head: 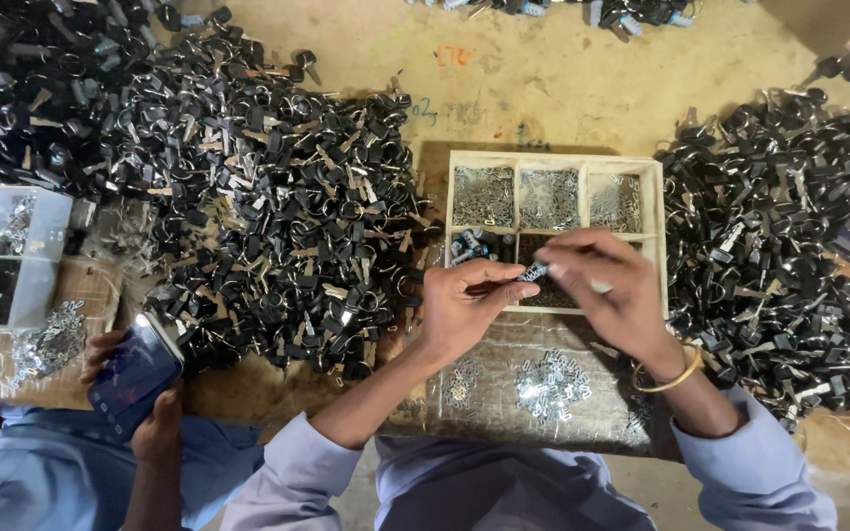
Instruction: The person sits at a workbench covered with piles of small black metal parts and picks small blue-and-white plastic components one at a time, fitting them together by hand and placing the assembled pieces into a compartmented box on the bench. A second person beside them holds a phone while the person continues handling the components.
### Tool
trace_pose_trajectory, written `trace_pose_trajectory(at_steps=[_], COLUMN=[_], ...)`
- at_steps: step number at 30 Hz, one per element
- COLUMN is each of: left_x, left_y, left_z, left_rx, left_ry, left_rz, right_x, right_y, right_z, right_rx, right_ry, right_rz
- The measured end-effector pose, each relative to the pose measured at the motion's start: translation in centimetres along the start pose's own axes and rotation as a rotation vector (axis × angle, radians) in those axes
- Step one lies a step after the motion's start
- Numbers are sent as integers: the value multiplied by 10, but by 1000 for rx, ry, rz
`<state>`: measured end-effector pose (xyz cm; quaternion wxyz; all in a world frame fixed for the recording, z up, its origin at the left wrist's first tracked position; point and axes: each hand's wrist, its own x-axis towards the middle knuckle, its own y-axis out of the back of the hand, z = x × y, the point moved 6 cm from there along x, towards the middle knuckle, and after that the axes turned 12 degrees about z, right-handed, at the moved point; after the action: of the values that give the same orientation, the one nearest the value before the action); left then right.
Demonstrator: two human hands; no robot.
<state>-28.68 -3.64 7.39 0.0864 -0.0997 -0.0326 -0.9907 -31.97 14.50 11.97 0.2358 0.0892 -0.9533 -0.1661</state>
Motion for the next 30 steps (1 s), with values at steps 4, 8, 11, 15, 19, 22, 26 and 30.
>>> trace_pose_trajectory(at_steps=[4, 8, 11, 15, 19, 22, 26, 30], left_x=[0, 0, 1, 1, 1, 1, 0, 0], left_y=[0, 0, 0, 0, 0, -1, 1, 2], left_z=[-2, 1, 1, 4, 3, 1, 5, 4], left_rx=[-60, -42, -38, 1, 10, -18, 5, 10], left_ry=[44, -11, -15, -53, -18, 25, -16, 5], left_rz=[-8, -10, -16, -16, -28, -47, -33, -13], right_x=[6, 2, 2, -9, -18, -21, -20, -11], right_y=[8, 4, 5, 0, -11, -16, -19, -15], right_z=[4, 18, 13, 27, 31, 33, 29, 19], right_rx=[-214, -258, -131, 304, 474, 532, 492, 330], right_ry=[-54, -244, -116, -360, -454, -488, -472, -364], right_rz=[81, -1, 92, 138, -5, -49, -64, -117])
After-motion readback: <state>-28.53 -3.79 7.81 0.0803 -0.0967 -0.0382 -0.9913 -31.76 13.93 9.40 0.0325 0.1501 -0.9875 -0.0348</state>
